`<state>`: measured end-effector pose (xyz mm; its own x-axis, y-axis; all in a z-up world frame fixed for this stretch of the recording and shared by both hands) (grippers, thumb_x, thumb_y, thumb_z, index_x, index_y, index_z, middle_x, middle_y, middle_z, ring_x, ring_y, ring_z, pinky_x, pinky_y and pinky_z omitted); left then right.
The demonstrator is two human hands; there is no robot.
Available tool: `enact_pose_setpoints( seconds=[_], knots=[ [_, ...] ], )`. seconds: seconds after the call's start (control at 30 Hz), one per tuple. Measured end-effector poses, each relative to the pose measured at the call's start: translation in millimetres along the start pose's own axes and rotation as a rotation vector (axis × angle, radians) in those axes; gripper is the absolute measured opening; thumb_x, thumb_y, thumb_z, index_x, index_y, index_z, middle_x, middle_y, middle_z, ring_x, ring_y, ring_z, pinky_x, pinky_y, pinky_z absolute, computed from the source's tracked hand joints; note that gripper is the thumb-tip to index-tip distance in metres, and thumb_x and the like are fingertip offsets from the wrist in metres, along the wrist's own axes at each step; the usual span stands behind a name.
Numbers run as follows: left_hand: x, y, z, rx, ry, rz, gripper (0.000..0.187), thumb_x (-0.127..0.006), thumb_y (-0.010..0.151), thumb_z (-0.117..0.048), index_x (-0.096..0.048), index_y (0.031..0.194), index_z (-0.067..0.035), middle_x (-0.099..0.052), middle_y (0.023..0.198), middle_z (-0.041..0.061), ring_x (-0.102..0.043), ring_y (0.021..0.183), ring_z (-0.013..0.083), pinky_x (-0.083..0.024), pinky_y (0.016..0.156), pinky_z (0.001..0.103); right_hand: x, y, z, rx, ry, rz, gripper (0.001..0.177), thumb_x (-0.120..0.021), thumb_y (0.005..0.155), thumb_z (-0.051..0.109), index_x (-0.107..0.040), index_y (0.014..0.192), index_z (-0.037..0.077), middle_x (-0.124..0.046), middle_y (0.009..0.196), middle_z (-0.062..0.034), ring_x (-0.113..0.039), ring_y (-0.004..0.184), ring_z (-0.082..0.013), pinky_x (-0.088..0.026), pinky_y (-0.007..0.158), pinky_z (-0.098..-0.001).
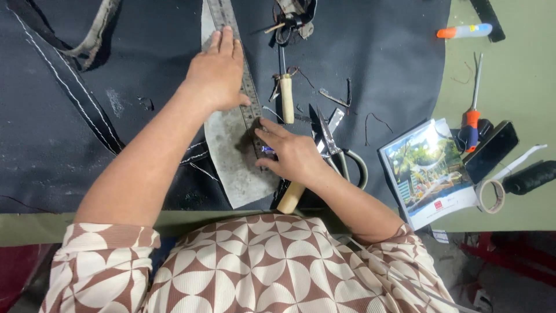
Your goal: Marking a line on a piece of leather with a ruler and pen, then cutting it with scissors.
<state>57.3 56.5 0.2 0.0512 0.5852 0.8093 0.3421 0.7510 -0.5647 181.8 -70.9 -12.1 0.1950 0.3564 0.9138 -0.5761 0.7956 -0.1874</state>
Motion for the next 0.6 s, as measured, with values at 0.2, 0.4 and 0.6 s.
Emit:
enact_pose_setpoints(
  seconds=[0.2,0.4,0.6],
  knots=[
    [-16.1,16.8,8.7,-0.016,0.001,-0.101,0.124,-0.08,0.081,-0.057,-0.009,0.163,0.003,0.002,0.171,0.022,-0.008,0.157,0.0379,-0.034,0.118,0.053,-13.7,-9.5,-0.6,0.009,-0.052,-0.052,0.08,-0.083,0.084,0.052,-0.057,0.147,0.011,-0.043,0.161,-0.0059,-0.077,0.084,-0.0205,-0.055,0.046,-0.0323],
    [-17.4,18.6,10.6,-0.015,0.002,-0.103,0.124,-0.079,0.081,-0.058,-0.008,0.163,0.002,0.003,0.171,0.021,-0.007,0.157,0.0376,-0.033,0.118,0.053,-10.6,-7.2,0.4,-0.044,-0.062,0.02,0.087,-0.081,0.082,0.059,-0.052,0.151,0.013,-0.04,0.162,-0.0094,-0.075,0.072,-0.0211,-0.055,0.044,-0.0325],
    [-21.5,23.2,12.1,-0.024,-0.01,-0.134,0.125,-0.081,0.08,-0.056,-0.009,0.163,0.002,0.002,0.17,0.021,-0.007,0.157,0.0378,-0.031,0.12,0.053,-13.3,-8.2,2.9,-0.082,-0.113,0.065,0.095,-0.079,0.079,0.066,-0.047,0.153,0.014,-0.045,0.16,-0.0076,-0.074,0.068,-0.0216,-0.057,0.044,-0.0343]
  ],
)
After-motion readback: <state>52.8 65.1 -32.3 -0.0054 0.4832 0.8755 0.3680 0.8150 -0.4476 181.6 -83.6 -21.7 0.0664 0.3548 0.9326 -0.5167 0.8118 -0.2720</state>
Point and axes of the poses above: each hand's wrist, its own y-axis towards the middle knuckle, its own x-axis out of the back of the hand, z = x × y, the point moved 8 cm from there along y, towards the middle knuckle
